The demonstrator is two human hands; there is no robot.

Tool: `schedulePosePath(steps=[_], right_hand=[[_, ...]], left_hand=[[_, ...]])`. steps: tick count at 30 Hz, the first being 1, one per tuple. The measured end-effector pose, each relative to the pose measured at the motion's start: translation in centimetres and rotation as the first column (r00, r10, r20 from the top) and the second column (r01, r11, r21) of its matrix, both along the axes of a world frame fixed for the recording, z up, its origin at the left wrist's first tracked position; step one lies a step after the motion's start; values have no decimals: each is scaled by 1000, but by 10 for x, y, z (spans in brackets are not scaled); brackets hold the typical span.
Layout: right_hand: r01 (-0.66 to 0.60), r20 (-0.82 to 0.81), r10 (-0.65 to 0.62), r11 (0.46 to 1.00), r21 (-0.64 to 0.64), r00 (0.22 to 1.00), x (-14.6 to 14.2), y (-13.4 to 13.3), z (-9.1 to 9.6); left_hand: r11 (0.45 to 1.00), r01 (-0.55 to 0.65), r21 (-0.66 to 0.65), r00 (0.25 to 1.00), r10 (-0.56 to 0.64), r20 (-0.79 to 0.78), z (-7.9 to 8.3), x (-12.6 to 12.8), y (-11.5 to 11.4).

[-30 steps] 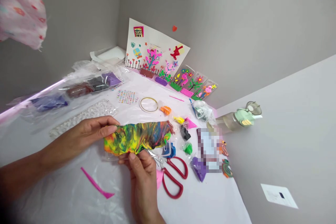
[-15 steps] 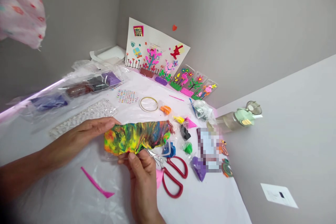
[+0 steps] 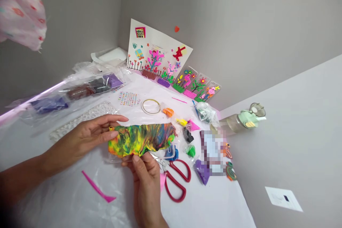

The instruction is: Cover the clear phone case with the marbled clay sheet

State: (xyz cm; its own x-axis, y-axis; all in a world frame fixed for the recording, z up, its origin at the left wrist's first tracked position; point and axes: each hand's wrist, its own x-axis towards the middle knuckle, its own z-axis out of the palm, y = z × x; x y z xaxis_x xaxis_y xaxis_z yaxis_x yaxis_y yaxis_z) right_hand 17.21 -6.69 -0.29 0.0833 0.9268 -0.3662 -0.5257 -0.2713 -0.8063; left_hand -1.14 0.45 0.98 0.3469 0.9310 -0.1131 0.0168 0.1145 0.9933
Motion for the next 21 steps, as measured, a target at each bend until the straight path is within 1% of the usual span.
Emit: schedulePosePath(steps=[2,8,13,18,21], right_hand=[[-4,8,4,1000,7,1000,0,0,0],[-28,25,27,999,30,999,0,-1,0],[-21,34,20,1000,15,999,0,0,-1],[-18,31,18,1000,16,999,0,1,-1],[-18,28,17,1000,15,999,0,1,0]], left_hand=[[999,-35,20,999,35,8,-2,2,0],[995,-102,14,994,101,47,-5,6,-2],[993,-105,56,994,103,39,-10,6,-2],[989,-133,65,991,134,1,-13,5,-4],[991,-127,49,991,125,37,-12,4,-3]])
